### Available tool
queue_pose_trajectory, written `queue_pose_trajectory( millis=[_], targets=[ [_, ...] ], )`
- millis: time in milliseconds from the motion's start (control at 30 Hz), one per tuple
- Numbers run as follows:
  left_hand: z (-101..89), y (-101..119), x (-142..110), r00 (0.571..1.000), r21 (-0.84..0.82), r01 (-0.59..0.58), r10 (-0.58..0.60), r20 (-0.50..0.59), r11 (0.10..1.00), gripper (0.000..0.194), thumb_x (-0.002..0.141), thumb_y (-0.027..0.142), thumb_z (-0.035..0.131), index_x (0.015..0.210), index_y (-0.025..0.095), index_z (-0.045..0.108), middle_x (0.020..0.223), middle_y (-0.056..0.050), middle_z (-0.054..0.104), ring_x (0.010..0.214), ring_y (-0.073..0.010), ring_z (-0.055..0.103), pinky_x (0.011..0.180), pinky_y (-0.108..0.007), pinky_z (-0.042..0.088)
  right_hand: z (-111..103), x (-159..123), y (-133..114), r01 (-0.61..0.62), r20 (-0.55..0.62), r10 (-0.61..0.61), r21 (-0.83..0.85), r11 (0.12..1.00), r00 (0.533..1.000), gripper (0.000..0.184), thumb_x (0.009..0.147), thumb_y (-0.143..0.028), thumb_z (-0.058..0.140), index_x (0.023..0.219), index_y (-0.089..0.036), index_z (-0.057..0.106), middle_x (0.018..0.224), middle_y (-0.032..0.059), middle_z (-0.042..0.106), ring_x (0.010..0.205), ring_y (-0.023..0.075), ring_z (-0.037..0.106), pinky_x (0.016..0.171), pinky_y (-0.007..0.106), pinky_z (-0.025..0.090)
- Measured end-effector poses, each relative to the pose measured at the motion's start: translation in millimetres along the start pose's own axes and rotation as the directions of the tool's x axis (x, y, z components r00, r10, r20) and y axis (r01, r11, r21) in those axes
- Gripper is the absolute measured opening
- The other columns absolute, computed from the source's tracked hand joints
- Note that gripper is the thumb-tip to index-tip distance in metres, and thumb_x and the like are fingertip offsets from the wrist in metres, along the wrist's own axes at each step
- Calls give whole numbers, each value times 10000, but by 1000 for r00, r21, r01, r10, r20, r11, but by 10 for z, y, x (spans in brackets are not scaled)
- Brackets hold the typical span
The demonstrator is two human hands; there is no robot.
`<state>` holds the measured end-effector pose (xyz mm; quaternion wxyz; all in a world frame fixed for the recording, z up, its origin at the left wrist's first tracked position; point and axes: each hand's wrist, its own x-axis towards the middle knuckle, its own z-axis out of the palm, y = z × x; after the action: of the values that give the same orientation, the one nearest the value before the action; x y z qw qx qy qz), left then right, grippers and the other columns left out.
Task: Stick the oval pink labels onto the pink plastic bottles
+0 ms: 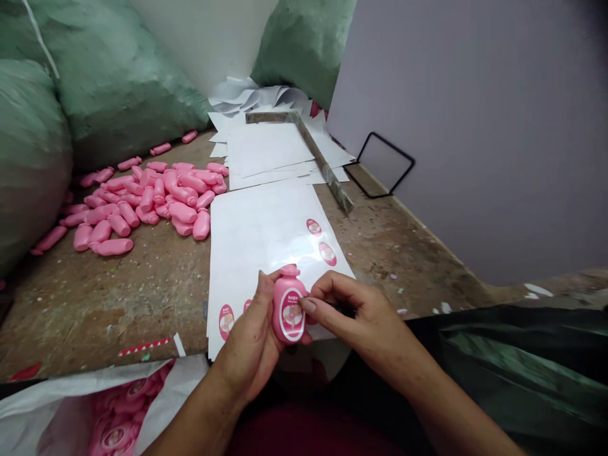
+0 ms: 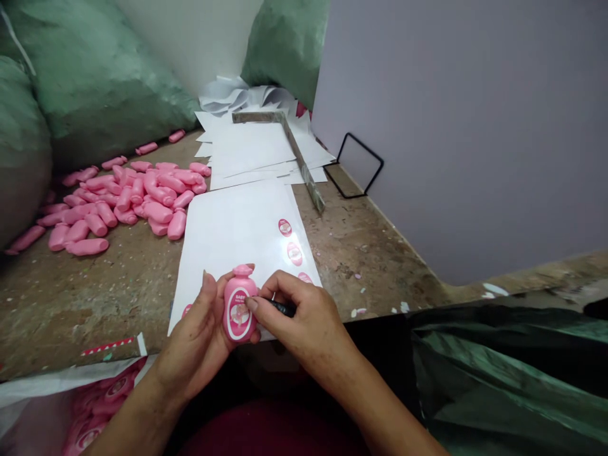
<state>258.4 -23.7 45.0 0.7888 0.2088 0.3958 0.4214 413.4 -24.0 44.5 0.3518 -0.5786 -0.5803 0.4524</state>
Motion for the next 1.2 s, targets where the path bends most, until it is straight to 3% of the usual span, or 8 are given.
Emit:
queue_pose_trajectory(
  millis=[233,333,467,567,667,867,1000,1200],
  targets=[
    [0,-9,5,1000,9,4,-4,-8,1000,562,796,659,652,1154,227,621,942,-36,637,832,-171,641,653,-243,525,13,11,11,-2,1,2,5,1000,1000,243,804,-426,591,675,-220,588,605,-19,567,580,147,500,557,274,381],
    [5,-6,-4,1000,56,-14,15,-8,998,485,807,567,703,1150,233,629,930,-15,620,786,-131,604,647,-213,503,20,1,26,-3,-11,3,-23,1000,1000,249,815,-430,586,675,-224,582,604,-18,562,582,153,504,561,282,376],
    [-23,7,-37,999,130,25,-29,26,991,505,778,332,797,1230,257,585,947,9,623,705,-78,572,684,-194,497,-6,-27,83,63,-89,-82,-202,977,993,228,832,-421,588,709,-232,622,635,-3,619,626,183,531,627,318,380],
    [-52,16,-51,995,117,70,-78,66,991,554,765,292,807,1261,254,562,1034,-25,643,721,-89,610,716,-224,522,-38,-41,133,92,-199,-165,-333,938,966,213,834,-421,593,747,-239,661,698,19,676,652,201,526,673,350,371],
    [-49,4,-35,992,91,85,-93,81,992,544,763,262,804,1257,233,579,1039,-45,642,771,-121,639,683,-230,545,-29,-36,141,86,-205,-133,-220,972,970,200,838,-427,590,792,-240,646,717,15,653,663,194,544,661,335,392],
    [-16,-81,-3,1000,58,22,-22,-5,998,316,893,339,650,1160,169,642,938,-58,646,707,-137,631,524,-210,546,81,44,75,-15,-41,20,122,992,999,235,768,-414,687,859,-250,544,695,-43,576,579,142,543,559,267,421],
    [-34,-88,-51,999,58,29,-27,-44,998,289,930,323,593,1175,182,654,969,-61,643,734,-141,649,550,-218,563,117,109,107,37,-69,-23,215,976,997,237,777,-400,681,763,-232,513,661,-51,547,612,131,535,578,255,420],
    [-112,34,-207,992,185,109,-120,47,977,719,683,76,794,1327,310,574,1210,-70,636,926,-179,690,721,-243,573,129,92,125,109,-95,-90,228,968,991,211,770,-378,685,750,-224,542,683,-42,563,656,140,551,636,273,443]
  ],
)
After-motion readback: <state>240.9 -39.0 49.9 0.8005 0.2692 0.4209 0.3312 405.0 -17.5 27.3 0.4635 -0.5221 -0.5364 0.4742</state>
